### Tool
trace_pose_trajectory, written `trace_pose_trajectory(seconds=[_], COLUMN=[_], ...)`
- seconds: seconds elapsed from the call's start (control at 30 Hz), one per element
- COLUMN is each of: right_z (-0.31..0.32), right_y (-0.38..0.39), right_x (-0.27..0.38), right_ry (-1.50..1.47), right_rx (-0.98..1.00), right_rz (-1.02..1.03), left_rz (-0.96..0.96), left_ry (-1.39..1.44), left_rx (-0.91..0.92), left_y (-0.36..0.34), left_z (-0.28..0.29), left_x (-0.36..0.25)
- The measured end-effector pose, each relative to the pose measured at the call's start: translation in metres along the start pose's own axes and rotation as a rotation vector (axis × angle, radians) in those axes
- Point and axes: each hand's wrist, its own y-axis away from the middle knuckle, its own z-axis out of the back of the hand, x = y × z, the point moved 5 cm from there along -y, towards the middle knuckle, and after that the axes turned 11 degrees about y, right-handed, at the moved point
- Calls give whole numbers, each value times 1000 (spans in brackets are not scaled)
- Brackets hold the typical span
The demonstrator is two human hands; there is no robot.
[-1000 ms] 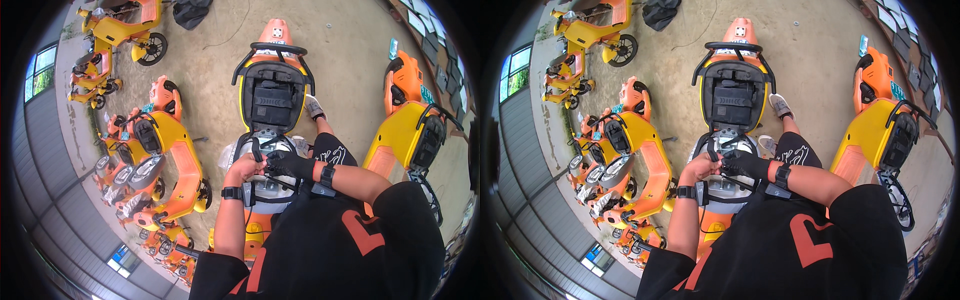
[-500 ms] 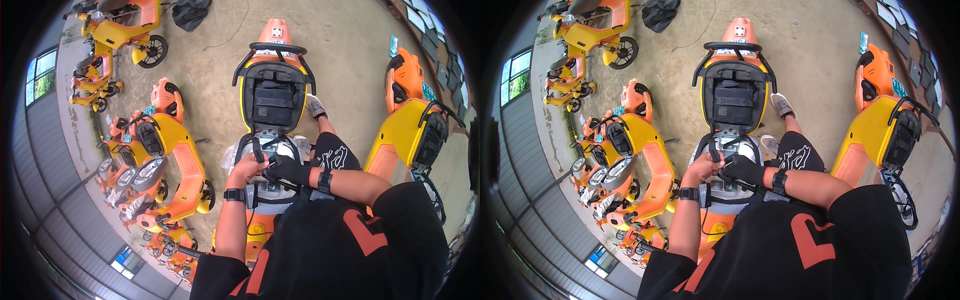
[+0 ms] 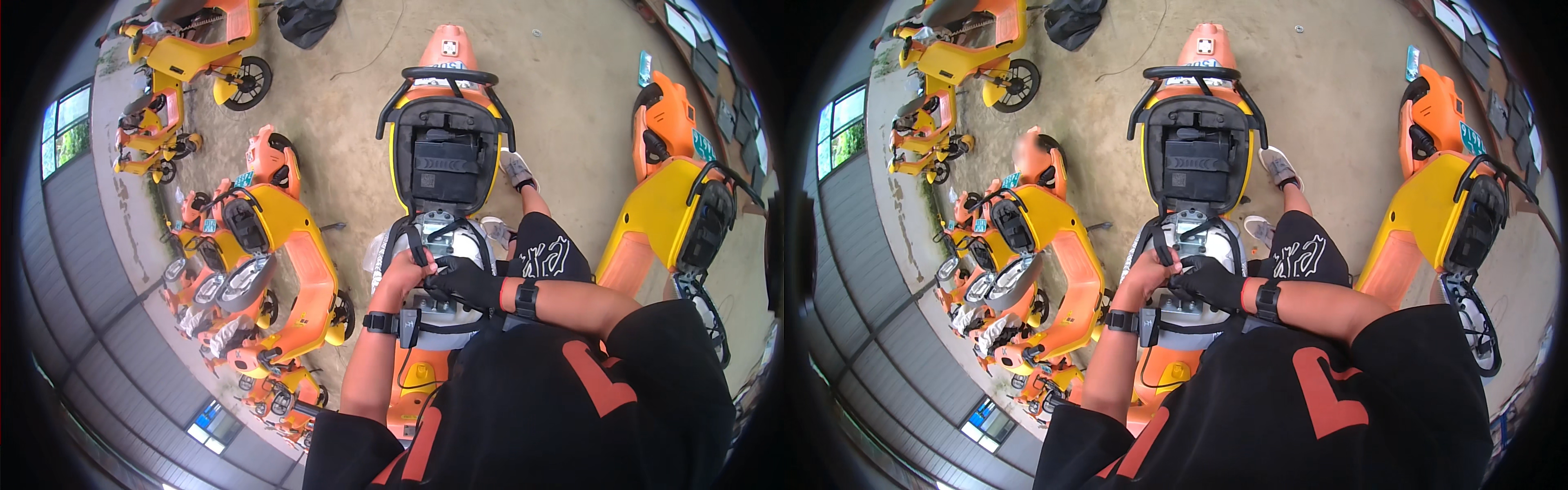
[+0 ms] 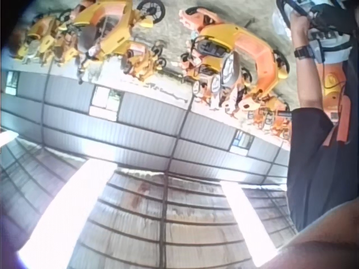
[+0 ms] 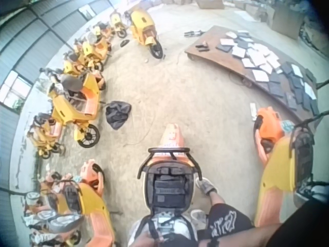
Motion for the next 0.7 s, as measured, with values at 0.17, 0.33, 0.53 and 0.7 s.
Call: trace_pose_trajectory(seconds=[0.17, 0.33, 0.53, 0.7], right_z=[6, 2, -9, -9], right_y=[-10, 6, -23, -21], right_x=[-14, 8, -45, -44], right_ry=[163, 108, -225, -318], right_rx=[-76, -164, -103, 29], right_rz=[31, -170, -80, -93], left_rz=[51, 41, 22, 101], left_ry=[153, 71, 69, 145], left_rx=[-20, -19, -122, -159], left_y=[-6, -1, -7, 5], left_z=[4, 2, 7, 5], left_x=[7, -1, 7, 0])
